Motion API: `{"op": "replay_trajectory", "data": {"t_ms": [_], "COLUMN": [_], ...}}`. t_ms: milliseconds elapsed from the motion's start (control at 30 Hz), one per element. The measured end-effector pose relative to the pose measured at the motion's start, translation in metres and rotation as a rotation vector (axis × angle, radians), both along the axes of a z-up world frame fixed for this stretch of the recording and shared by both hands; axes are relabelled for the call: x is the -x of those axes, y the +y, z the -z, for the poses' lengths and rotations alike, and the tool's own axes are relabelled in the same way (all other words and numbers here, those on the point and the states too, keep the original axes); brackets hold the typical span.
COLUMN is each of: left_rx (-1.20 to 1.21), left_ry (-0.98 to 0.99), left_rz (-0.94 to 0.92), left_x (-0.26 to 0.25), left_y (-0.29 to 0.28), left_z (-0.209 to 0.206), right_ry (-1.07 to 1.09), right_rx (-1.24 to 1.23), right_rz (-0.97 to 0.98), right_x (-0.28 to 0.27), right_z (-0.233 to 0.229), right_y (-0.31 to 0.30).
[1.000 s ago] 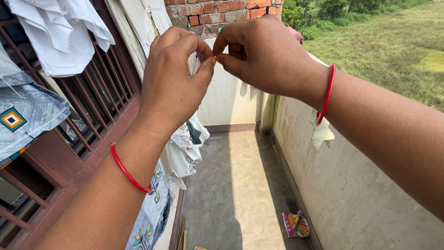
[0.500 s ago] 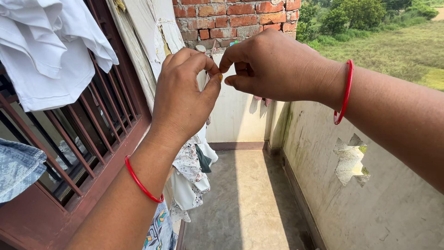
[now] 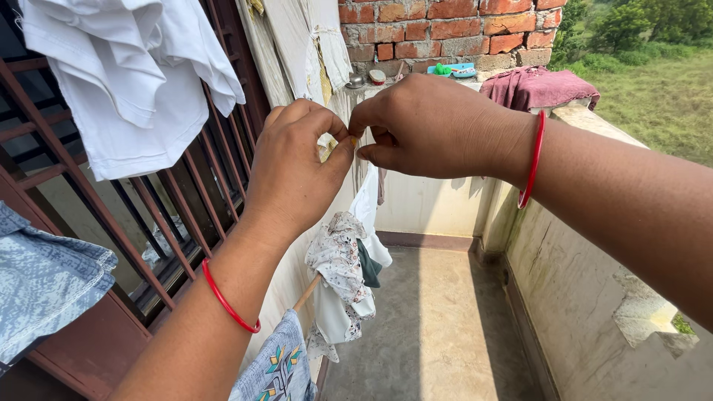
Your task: The person retrieves a cloth, pours water from a metal cup onto it, and wipes a flat surface on a balcony. The person repeatedly rubs the surface with the wet cloth to clean it.
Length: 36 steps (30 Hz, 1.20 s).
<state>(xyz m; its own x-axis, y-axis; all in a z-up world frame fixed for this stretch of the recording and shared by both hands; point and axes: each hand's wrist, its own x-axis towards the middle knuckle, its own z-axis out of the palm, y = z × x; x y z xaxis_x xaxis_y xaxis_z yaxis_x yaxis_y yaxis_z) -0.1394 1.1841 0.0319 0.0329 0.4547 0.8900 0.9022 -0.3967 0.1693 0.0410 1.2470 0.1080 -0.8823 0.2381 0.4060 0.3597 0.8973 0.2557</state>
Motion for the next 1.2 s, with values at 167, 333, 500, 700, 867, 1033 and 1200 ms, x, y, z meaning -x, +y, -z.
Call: {"op": "replay_trajectory", "data": {"t_ms": [167, 333, 500, 700, 867, 1033, 1200], "left_rx": [0.011, -0.029, -0.076, -0.057, 0.036, 0.190, 0.192], "left_ry": [0.012, 0.009, 0.033, -0.018, -0.112, -0.181, -0.132], "left_rz": [-0.094, -0.164, -0.227, -0.311, -0.379, -0.488, -0.544], "left_x": [0.007, -0.007, -0.031, -0.066, -0.082, -0.087, -0.088], "left_y": [0.006, 0.029, 0.065, 0.099, 0.099, 0.096, 0.095], "left_z": [-0.001, -0.004, -0.016, -0.017, -0.018, -0.025, -0.028], "right_ry": [-0.008, -0.038, -0.012, 0.060, 0.125, 0.165, 0.144], "right_rx": [0.027, -0.009, -0.055, 0.012, 0.015, -0.036, 0.062], "right_rz": [-0.065, -0.146, -0.243, -0.230, -0.294, -0.401, -0.332], "right_x": [0.012, 0.006, -0.013, -0.028, -0.024, -0.019, -0.014], "right_z": [-0.003, -0.013, -0.031, -0.026, -0.009, -0.008, -0.007], "right_y": [0.022, 0.058, 0.102, 0.149, 0.168, 0.177, 0.176]}}
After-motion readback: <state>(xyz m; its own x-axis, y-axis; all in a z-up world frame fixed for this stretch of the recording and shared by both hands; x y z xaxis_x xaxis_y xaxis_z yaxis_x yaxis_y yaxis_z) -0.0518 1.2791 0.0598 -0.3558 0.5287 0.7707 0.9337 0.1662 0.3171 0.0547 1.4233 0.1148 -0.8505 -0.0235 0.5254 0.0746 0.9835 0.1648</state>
